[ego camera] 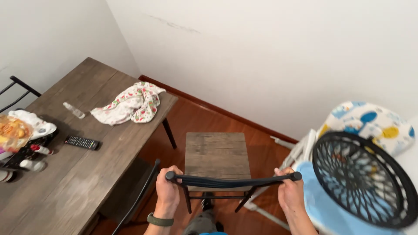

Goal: The recorder tidies a dining area by picking up toys, moving furniture, and wiping the table.

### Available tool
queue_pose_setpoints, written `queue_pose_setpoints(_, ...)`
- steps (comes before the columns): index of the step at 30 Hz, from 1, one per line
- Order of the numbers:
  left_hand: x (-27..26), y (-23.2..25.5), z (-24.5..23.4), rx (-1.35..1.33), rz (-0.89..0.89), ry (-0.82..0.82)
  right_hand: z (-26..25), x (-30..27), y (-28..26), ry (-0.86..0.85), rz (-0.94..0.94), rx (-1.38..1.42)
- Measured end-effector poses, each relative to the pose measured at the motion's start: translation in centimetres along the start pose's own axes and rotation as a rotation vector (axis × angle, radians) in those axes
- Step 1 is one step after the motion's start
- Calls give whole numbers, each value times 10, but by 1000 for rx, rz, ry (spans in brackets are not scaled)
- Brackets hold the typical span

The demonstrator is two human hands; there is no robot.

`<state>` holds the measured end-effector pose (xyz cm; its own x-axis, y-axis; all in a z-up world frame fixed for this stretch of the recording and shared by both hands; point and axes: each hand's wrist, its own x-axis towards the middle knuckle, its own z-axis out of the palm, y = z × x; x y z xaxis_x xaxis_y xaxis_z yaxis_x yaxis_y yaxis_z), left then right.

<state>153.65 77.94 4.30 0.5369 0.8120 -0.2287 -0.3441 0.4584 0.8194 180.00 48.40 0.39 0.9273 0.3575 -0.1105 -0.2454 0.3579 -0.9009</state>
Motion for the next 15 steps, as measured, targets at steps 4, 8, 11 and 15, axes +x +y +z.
queue_pose_setpoints(4, 58, -22, 11, -87, 18, -5, 25, 78, 5, -9, 43, -15)
queue_pose_setpoints(8, 129, -45, 16, -125, 35, 120, 51, 161, 20, -66, 63, -49)
queue_pose_setpoints(11, 166, -54, 24, -170, 31, 137, 74, 210, 20, -124, 74, -79)
queue_pose_setpoints(15, 203, -41, 50, -120, 114, 152, 103, 269, 25, -176, 110, -109)
